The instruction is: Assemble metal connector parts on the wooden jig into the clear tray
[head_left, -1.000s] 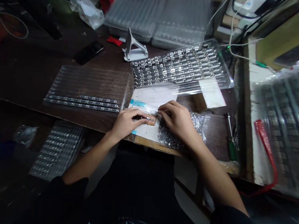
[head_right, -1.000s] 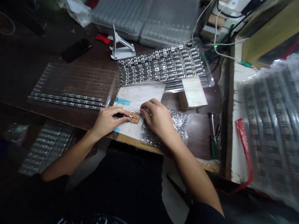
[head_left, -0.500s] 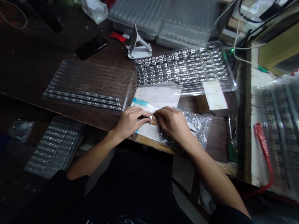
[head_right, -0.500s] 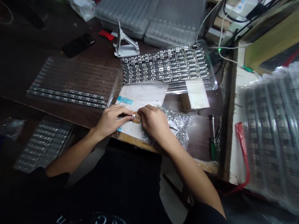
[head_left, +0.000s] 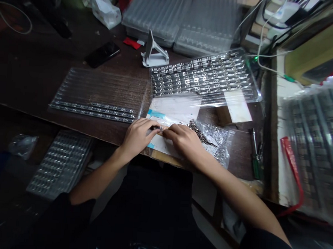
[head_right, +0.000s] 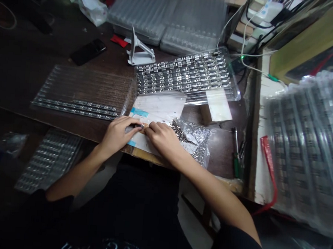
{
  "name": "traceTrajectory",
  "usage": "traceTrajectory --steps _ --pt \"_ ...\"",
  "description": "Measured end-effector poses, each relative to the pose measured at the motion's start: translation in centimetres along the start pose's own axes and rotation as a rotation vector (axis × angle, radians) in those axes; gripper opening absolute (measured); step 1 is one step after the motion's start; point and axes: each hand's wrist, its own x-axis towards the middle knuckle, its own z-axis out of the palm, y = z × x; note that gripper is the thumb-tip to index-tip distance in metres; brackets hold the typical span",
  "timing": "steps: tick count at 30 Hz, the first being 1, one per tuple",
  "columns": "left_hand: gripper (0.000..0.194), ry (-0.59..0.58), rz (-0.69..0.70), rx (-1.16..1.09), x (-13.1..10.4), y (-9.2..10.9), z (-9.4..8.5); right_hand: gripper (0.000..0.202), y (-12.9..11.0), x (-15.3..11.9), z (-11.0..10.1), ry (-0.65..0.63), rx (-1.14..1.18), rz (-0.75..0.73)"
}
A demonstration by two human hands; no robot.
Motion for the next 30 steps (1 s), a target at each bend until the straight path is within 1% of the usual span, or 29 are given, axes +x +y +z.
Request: traceTrajectory --steps 2,4,6,9,12,14,17,21,27,30 --pt "0.006 0.081 -0.015 -0.045 0.4 0.6 0.2 0.023 0.6 -0.2 -0.6 0.002 0.047 0.045" --pt "0.006 0.133 -0.004 -0.106 0.9 1.3 0.6 0.021 1.4 -0.7 -1.6 0.015 0.048 0.128" --pt "0.007 0.121 0.019 -0.147 1.3 2.0 1.2 0.02 2.3 -1.5 -2.8 0.008 0.008 0.22" --pt "0.006 0.066 0.041 -0.163 1.6 2.6 1.9 0.02 3.3 -2.4 -3.9 -0.079 -0.028 0.292" --pt "0.005 0.047 0.042 -0.151 1.6 2.7 2.3 0.011 3.5 -2.7 -4.1 -0.174 -0.028 0.298" --pt "0.005 0.034 0.025 -0.135 1.6 2.7 2.4 0.017 3.5 -2.6 -4.1 -0.201 -0.03 0.289" --pt "0.005 0.015 0.015 -0.115 1.5 2.6 2.4 0.022 3.3 -2.5 -4.1 -0.196 -0.011 0.296" --pt "0.003 -0.005 0.027 -0.097 1.6 2.7 2.6 0.015 3.2 -2.5 -3.9 -0.158 0.009 0.288" --pt "0.003 -0.022 0.024 -0.063 1.6 2.5 2.8 0.016 2.9 -2.3 -3.1 -0.159 -0.019 0.234" --pt "0.003 -0.039 0.009 -0.067 1.5 2.4 2.9 0.017 3.1 -2.4 -3.4 -0.136 0.077 0.256"
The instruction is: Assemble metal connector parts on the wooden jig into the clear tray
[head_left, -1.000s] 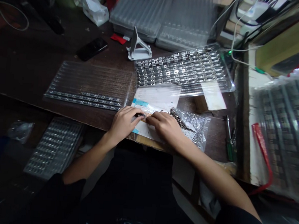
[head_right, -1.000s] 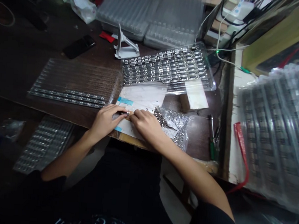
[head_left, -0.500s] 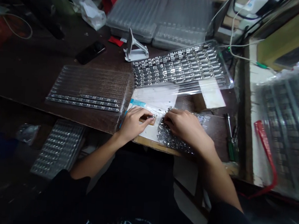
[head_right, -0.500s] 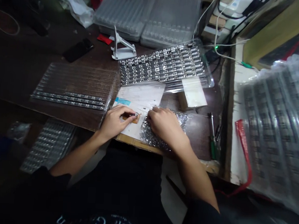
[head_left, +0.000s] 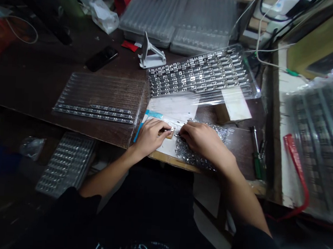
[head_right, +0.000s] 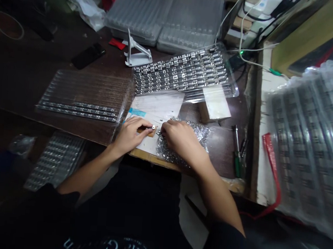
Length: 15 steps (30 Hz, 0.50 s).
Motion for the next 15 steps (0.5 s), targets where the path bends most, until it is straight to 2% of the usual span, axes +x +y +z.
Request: traceTrajectory --steps 3,7,10,15 --pt "0.003 0.028 0.008 -0.066 -0.1 0.0 0.0 0.017 0.3 0.0 -0.5 0.025 0.162 0.015" --pt "0.006 0.237 -0.032 -0.23 -0.2 -0.1 -0.8 0.024 0.3 0.2 -0.5 0.064 0.228 -0.004" --pt "0.006 0.296 -0.037 -0.233 -0.2 -0.9 -2.3 0.026 -0.1 0.5 0.1 0.076 0.18 -0.041" --pt "0.009 0.342 -0.099 -0.137 -0.4 -2.8 -5.0 0.017 -0.6 0.9 1.0 0.034 0.008 -0.056"
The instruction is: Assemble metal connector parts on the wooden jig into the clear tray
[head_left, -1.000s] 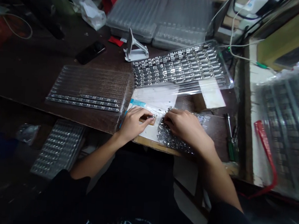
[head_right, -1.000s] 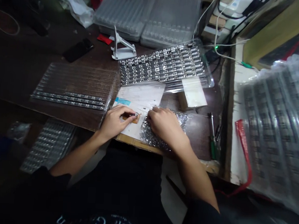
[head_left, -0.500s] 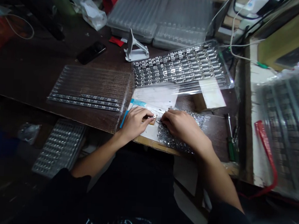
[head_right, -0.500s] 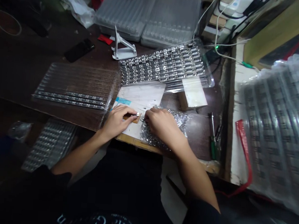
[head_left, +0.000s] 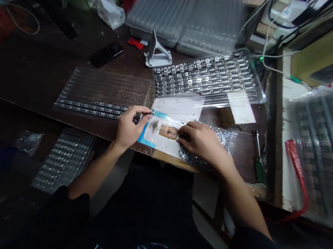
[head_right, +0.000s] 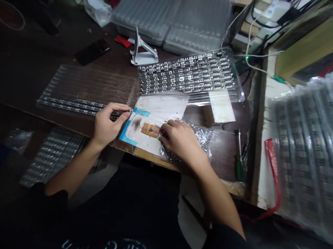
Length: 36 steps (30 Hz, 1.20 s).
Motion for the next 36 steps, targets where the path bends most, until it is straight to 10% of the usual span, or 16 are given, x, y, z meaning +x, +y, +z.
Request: traceTrajectory --steps 25,36 --pt "0.011 -0.244 -0.064 0.32 3.3 -3.6 -5.5 0.021 -1.3 1.1 1.3 0.188 0.424 -0.053" --pt "0.008 -0.188 -0.047 0.264 3.7 -3.3 -5.2 0.02 -2.6 1.0 2.0 0.072 0.001 -0.129"
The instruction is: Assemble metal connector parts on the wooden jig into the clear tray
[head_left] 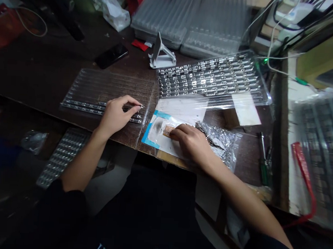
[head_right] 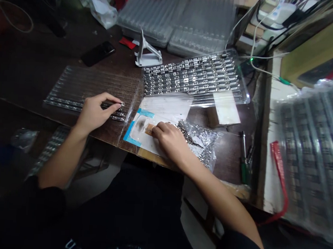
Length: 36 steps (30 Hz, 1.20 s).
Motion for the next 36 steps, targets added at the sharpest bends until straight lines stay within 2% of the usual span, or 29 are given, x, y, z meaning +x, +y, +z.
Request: traceTrajectory --steps 3,7,11,14,18,21,27,32,34,36 --pt "0.009 -0.056 0.022 0.005 0.4 0.2 0.4 0.024 -0.7 0.2 0.1 -0.038 -0.086 -0.053" --pt "0.011 -0.133 0.017 0.039 0.5 -0.2 0.6 0.03 -0.6 0.4 0.2 -0.047 0.013 -0.066" --pt "0.011 -0.141 0.04 0.052 0.2 -0.9 0.5 0.032 0.7 0.0 -0.5 0.057 0.15 0.014" --pt "0.014 -0.13 0.065 0.128 0.3 -0.9 -0.1 0.025 1.8 -0.6 -1.6 0.085 0.09 0.097" --pt "0.021 -0.215 0.026 0.324 0.6 -0.3 -1.3 0.019 2.6 -1.3 -2.8 -0.024 -0.032 0.171" --pt "0.023 -0.259 -0.003 0.46 1.0 0.3 -1.8 0.017 2.4 -1.4 -2.9 -0.105 -0.08 0.183" --pt "0.02 -0.323 -0.006 0.507 1.4 1.3 -1.3 0.025 2.0 -1.4 -2.5 -0.122 -0.145 0.169" --pt "0.021 -0.242 0.044 0.454 2.5 3.5 -0.6 0.02 1.9 -1.7 -3.1 -0.074 -0.038 0.219" --pt "0.019 -0.223 0.107 0.378 3.7 5.2 0.6 0.019 2.1 -1.7 -3.1 -0.034 0.052 0.216" --pt "0.018 -0.225 0.192 0.281 5.1 7.3 2.8 0.02 2.3 -1.6 -2.8 0.015 0.147 0.182"
